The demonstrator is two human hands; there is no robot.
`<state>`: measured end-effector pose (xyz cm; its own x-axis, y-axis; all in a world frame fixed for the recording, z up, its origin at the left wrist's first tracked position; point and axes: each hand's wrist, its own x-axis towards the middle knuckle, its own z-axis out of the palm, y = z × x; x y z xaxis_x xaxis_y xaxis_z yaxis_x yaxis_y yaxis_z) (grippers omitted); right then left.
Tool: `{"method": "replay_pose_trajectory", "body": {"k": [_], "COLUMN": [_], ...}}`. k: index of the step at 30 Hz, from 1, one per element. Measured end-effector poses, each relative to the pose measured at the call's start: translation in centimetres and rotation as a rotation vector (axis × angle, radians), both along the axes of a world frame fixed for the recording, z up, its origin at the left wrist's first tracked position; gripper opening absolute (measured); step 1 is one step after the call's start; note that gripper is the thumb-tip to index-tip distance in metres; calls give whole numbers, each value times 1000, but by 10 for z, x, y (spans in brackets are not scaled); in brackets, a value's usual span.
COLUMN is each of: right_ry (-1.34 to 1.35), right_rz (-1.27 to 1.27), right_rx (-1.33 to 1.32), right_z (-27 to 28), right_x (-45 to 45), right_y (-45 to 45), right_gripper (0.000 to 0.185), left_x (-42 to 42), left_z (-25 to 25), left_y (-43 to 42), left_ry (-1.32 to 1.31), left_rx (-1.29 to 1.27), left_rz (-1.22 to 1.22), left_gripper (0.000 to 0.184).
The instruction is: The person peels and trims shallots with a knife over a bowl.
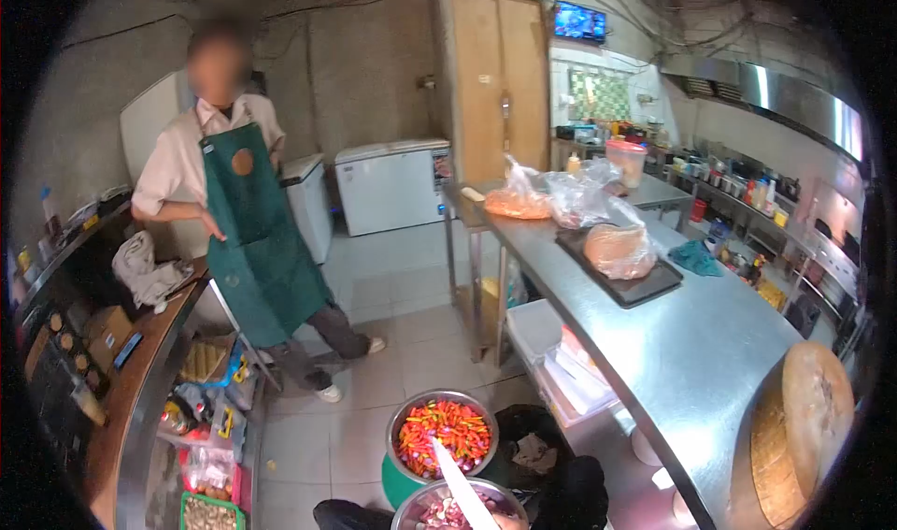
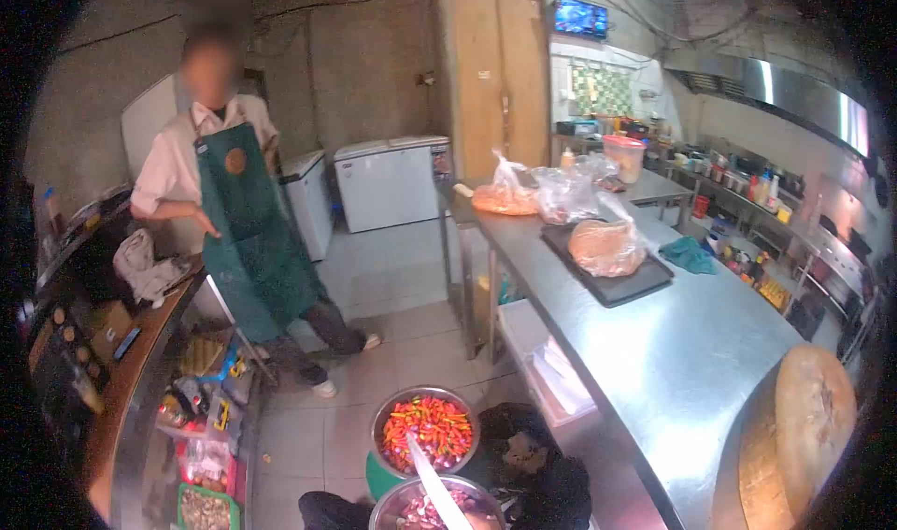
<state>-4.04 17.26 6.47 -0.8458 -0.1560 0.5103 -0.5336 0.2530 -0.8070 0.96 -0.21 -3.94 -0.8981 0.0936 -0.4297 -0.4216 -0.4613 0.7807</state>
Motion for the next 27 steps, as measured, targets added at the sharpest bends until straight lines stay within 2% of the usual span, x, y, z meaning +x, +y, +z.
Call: {"method": "replay_pose_trajectory", "body": {"k": [3, 4, 5, 7, 8, 11, 12, 13, 16, 18, 21, 25, 27], "right_ry": [141, 86, -244, -104, -49, -13, 33, 34, -125, -522, -474, -528, -383], "right_rz": [-7, -7, 108, 31, 19, 45, 98, 101, -19, 225, 223, 164, 152], "right_rx": [19, 108, -174, 121, 144, 95, 86, 88, 106, 12, -72, -81, -155], "right_z": [17, 2, -14, -27, -11, -30, 14, 4, -29, -31, -32, -19, -20], "right_x": [-2, -1, 5, 12, 12, 7, 2, 4, 12, 9, 11, 12, 12], "right_y": [-5, -4, -10, 3, 2, 2, -1, 0, 7, 18, 15, 10, 8], "right_gripper": [46, 49, 53, 53, 52, 52, 55, 55, 48, 38, 32, 32, 35], "left_x": [6, 9, 10, 13, 13, 14, 15, 15, 16, 15, 14, 12, 11], "left_z": [10, 12, 14, 16, 18, 24, 25, 27, 29, 30, 32, 34, 37], "left_y": [-1, -1, -1, 2, 2, 2, 2, 2, 3, 3, 3, 3, 2], "left_ry": [-12, -11, -7, -1, -2, -13, -15, -17, -18, -21, -23, -18, -10], "left_rx": [-22, -29, -37, -41, -37, -40, -44, -43, -52, -60, -75, -103, -125], "left_rz": [11, 16, 23, 42, 46, 55, 57, 57, 60, 60, 60, 56, 51], "left_gripper": [16, 16, 17, 17, 17, 18, 18, 18, 19, 20, 20, 21, 22]}}
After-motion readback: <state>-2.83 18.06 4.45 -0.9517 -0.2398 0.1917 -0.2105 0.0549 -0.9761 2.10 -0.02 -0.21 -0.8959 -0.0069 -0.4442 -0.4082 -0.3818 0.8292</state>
